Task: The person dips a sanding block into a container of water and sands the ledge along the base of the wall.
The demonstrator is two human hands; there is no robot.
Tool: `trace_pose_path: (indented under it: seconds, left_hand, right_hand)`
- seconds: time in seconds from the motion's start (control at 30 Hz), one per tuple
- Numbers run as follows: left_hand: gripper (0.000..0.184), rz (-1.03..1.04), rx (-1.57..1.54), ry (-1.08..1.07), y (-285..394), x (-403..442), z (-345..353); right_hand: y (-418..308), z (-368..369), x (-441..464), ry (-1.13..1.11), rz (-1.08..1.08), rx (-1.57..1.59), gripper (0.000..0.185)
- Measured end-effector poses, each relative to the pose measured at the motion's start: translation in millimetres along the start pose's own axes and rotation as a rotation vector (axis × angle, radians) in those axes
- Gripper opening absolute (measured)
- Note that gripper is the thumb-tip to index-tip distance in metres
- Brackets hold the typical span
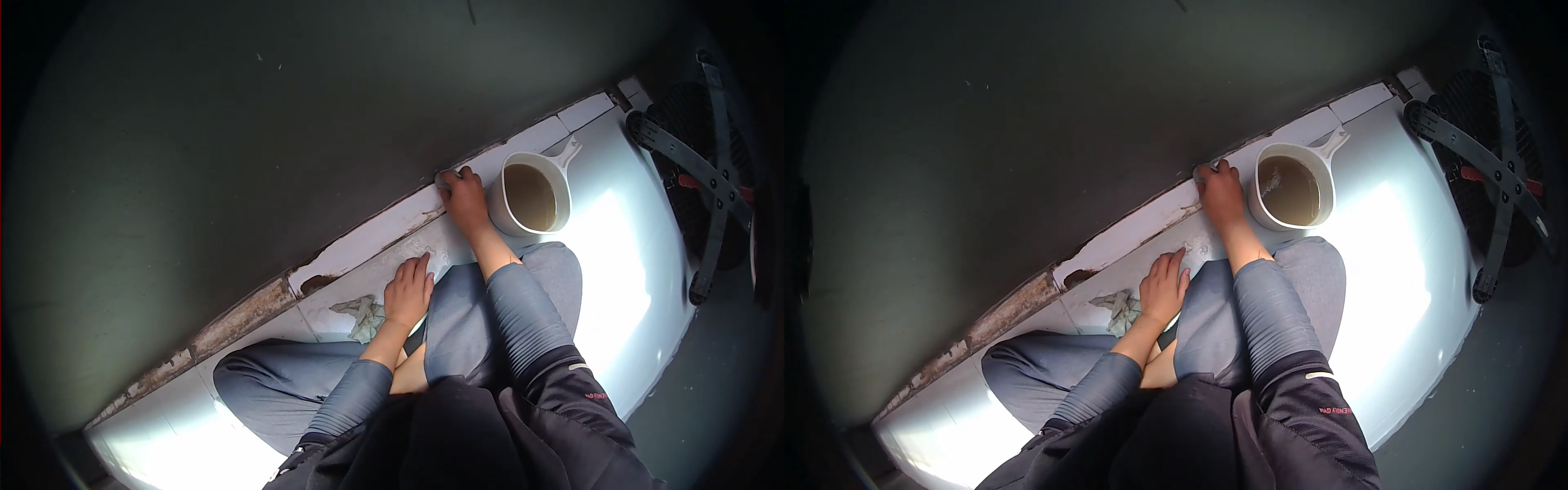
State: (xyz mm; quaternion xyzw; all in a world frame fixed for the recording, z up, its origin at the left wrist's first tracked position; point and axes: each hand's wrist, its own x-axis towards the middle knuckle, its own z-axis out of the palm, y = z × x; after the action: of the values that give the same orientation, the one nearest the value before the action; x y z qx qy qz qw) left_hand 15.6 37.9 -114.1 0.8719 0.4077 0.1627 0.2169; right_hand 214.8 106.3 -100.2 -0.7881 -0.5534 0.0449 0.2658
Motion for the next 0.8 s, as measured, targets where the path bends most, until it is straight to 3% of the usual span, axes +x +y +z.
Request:
trace_pose_path:
  seconds: [0.07,0.23,0.43,0.5,0.8]
  left_hand:
    - [0.04,-0.019,-0.065,0.009,-0.1,-0.6,0.5]
    - [0.04,0.024,0.013,0.017,0.7,1.1,0.6]
    - [0.039,0.01,-0.017,0.034,-1.6,-0.1,3.2]
    - [0.039,-0.016,-0.049,0.029,-0.8,0.0,2.2]
    - [0.037,-0.015,-0.066,0.029,-2.0,-0.2,3.4]
  right_hand:
    - [7.0,-2.8,7.3,0.05,0.135,-0.048,0.033]
    - [-3.1,4.2,1.7,0.03,-0.053,-0.06,0.029]
    - [1.1,0.4,1.9,-0.072,0.054,0.007,0.035]
    - [3.8,1.1,2.3,0.038,0.109,-0.046,0.034]
    - [7.3,2.1,0.3,0.001,0.081,-0.07,0.033]
